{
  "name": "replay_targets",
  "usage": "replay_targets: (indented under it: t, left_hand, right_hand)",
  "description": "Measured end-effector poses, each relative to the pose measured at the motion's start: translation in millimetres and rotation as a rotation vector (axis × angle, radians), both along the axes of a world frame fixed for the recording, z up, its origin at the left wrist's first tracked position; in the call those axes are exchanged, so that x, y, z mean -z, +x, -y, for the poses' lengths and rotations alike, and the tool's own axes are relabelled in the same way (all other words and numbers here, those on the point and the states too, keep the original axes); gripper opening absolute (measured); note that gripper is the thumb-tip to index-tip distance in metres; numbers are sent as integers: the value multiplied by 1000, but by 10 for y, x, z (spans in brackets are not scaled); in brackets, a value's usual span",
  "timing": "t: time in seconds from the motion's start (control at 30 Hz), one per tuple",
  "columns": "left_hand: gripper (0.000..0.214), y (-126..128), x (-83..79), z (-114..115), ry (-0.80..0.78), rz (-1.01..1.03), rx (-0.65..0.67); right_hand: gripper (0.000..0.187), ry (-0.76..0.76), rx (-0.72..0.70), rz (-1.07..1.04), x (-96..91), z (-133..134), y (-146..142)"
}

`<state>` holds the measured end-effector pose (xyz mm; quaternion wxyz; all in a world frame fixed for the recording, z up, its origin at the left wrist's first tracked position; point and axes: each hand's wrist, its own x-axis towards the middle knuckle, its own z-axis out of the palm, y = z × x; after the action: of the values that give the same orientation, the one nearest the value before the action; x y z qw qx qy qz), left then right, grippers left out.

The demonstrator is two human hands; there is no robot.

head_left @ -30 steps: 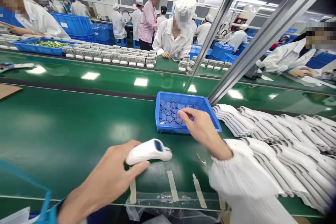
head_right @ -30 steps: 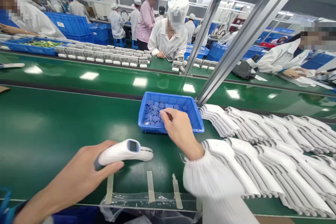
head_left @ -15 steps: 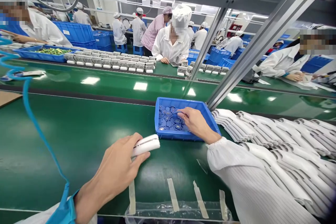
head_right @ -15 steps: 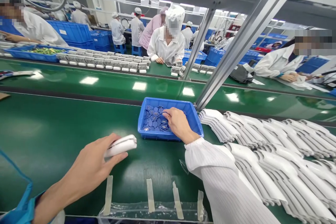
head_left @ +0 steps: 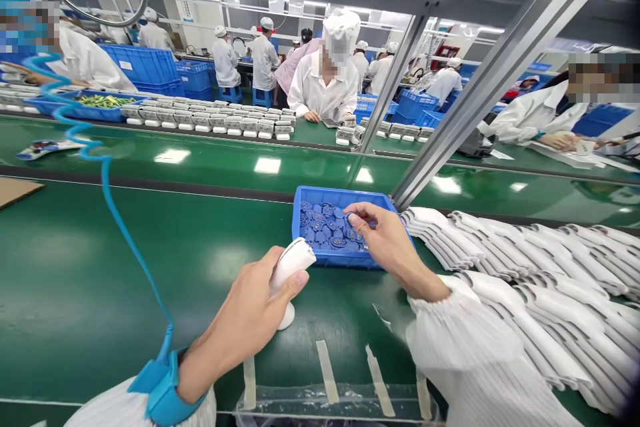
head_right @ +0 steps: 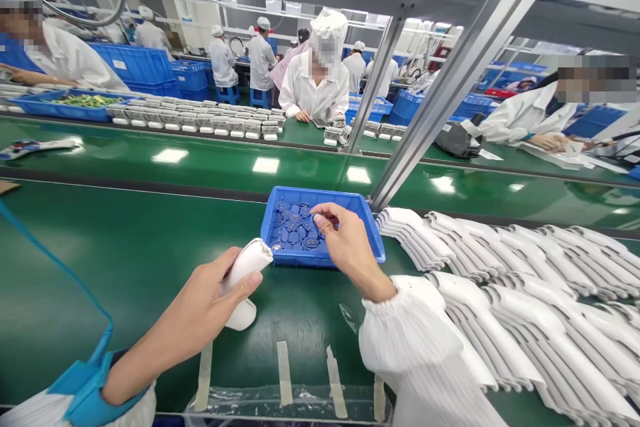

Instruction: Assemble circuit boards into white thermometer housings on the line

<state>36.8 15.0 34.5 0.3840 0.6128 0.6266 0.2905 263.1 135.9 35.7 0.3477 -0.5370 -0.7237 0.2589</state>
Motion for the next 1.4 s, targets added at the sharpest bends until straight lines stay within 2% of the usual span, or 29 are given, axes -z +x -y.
replay_targets:
  t: [0.1,0.2,0.3,0.37,0.43,0.53,0.67,0.77,0.87,0.97,1.03,1.13,1.27,1.33,1.4]
  left_hand:
    - [44,75,45,-23,-31,173,40]
    - [47,164,79,-35,-94,461,64]
    - [47,219,93,-32,-177,669,80]
    - [47,214,108,-23,-191,705,95]
    - [47,180,127,-8,-163,664,119]
    - [46,115,129,17,-115,499,153]
    - [45,87,31,40,-67,274,197]
    - [39,112,-47,49,31,118,240]
    - [32,129,-49,48,141,-69,278]
    - [29,128,16,44,218,-205,292]
    - [28,134,60,45,278,-255,298]
    - [27,176,89,47,344,-302,338]
    - [30,237,92,48,345,-456,372]
    - [27,226,119,74,396,-509,385]
    - [23,192,179,123,510,-469,285]
  right_hand:
    - [28,-61,-81,-246,-98,325,-144]
    - [21,-100,-64,-461,-115,596,-307]
    - [16,-89,-24,-466,-37,770,-392]
    - [18,-78,-54,-422,24,853,-395]
    - [21,-38,-85,-360,58,923,-370]
    - [25,-23,-76,-250,40,997,-318]
    - [32,-5,-112,-118,-20,1019,-259]
    - [37,21,-177,-51,-18,1023,-234]
    - [32,56,-220,-15,55,1056,-221]
    - [26,209,-168,-40,180,1109,-204]
    - [24,239,-147,-68,255,1149,-197]
    - [23,162,-161,-94,320,1213,-214]
    - [24,155,-45,-122,365,1295,-242]
    - [25,58,-40,-154,373,1336,-217]
    - [25,-65,-80,-169,365,1383,-173]
